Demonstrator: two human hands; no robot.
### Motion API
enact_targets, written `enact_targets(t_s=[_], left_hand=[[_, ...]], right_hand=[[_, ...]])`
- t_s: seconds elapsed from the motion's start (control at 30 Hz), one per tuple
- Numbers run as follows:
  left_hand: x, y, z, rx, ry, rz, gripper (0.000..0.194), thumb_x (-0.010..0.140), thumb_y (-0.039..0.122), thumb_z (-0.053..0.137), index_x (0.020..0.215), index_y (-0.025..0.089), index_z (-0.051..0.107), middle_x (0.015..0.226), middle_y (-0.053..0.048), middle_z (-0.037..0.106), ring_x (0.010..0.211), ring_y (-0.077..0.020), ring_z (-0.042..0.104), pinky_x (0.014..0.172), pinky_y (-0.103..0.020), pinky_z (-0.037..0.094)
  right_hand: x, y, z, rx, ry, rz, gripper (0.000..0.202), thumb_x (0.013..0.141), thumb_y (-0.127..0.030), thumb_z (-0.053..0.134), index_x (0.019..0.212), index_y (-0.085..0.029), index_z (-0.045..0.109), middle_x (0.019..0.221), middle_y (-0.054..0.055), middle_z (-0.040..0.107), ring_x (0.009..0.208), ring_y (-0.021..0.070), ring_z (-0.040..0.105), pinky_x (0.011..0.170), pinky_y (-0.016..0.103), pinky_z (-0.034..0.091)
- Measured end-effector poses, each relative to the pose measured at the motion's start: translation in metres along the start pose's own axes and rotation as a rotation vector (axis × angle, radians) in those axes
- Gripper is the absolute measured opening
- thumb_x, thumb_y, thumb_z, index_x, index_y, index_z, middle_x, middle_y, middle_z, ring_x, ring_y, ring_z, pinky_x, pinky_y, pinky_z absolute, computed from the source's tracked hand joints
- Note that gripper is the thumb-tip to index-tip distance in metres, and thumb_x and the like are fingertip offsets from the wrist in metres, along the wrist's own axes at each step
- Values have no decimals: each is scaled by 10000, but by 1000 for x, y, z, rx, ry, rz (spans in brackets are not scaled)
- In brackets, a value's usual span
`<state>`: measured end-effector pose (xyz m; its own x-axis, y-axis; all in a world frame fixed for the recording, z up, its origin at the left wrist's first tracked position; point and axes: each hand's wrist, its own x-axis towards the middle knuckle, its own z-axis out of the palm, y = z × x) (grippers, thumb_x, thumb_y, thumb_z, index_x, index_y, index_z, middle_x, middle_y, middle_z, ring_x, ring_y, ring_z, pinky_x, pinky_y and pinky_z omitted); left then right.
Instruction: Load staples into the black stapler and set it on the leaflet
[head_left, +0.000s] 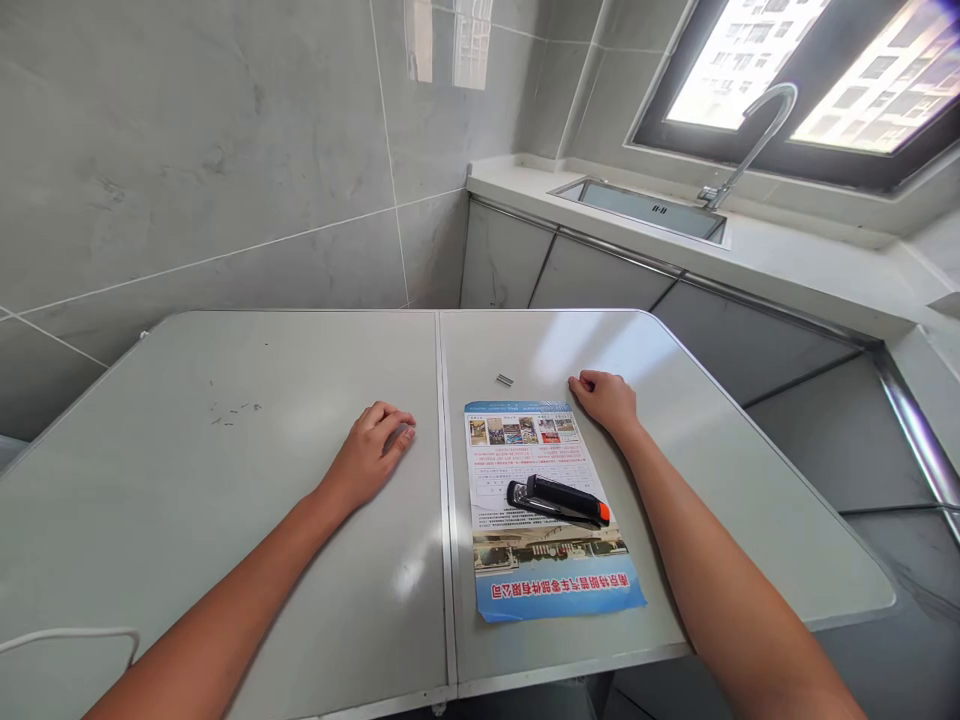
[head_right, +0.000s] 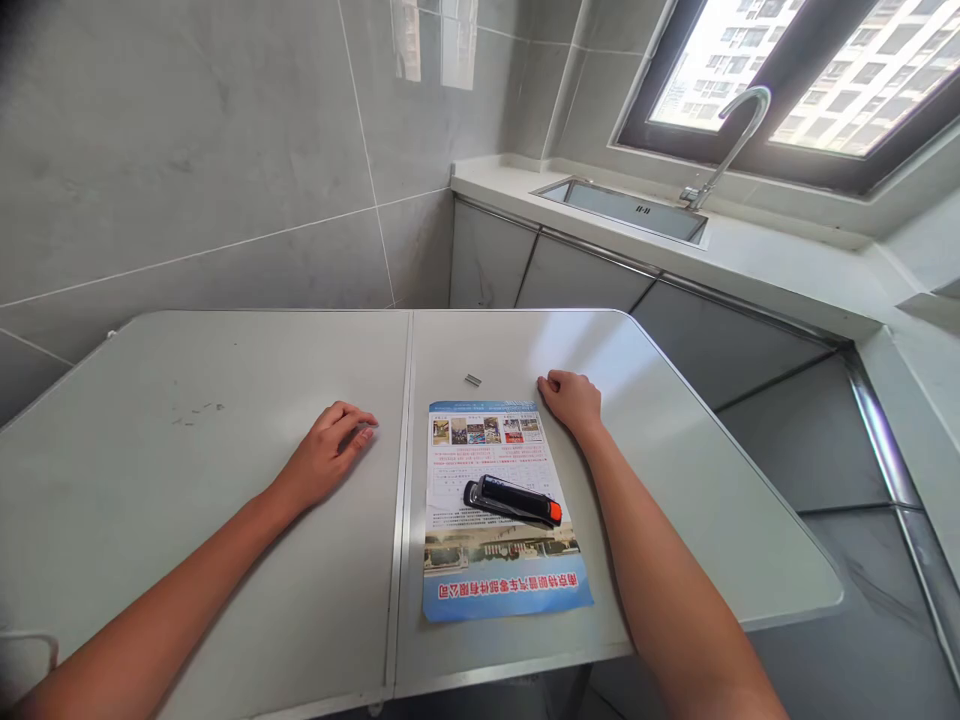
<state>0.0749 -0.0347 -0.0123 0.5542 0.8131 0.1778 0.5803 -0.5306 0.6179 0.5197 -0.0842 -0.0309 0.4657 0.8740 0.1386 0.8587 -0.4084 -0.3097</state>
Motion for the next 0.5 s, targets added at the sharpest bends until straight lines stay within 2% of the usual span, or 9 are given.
enact_targets(t_s=[0.17, 0.27, 0.4, 0.5], left_hand=[[3, 3, 5, 60, 3, -30, 271, 1052, 380, 485, 1196, 246, 672, 1150, -60, 636, 1093, -234, 580, 1002, -411, 470], [9, 10, 5, 124, -42, -83, 230, 1022, 360, 528, 1143, 234, 678, 1095, -57, 654, 1060, -247, 589, 975, -422, 463], [26, 26, 5, 124, -146, -168, 218, 1001, 368, 535, 927, 205, 658, 989, -68, 655, 981, -258, 598, 876, -392, 482], [45, 38, 20, 99, -73, -119, 163, 989, 303, 564, 1063, 193, 660, 1127, -93, 646, 1093, -264, 584, 957, -390, 474]], right_hand=[[-5, 3, -2, 356, 41, -39, 452, 896, -567, 554, 621, -222, 459, 563, -26, 473, 602, 147, 401, 617, 296, 302], [-19, 0, -12, 556, -34, -57, 472, 910, -634, 538, 699, -213, 553, 633, -8, 561, 620, 152, 458, 636, 296, 370], [-70, -6, -49, 567, -175, -249, 381, 928, -591, 615, 916, -215, 674, 899, 49, 706, 841, 207, 610, 783, 324, 468], [-124, -9, -76, 567, -274, -345, 296, 977, -506, 598, 1098, -255, 696, 1139, 69, 721, 1043, 237, 641, 944, 360, 502]])
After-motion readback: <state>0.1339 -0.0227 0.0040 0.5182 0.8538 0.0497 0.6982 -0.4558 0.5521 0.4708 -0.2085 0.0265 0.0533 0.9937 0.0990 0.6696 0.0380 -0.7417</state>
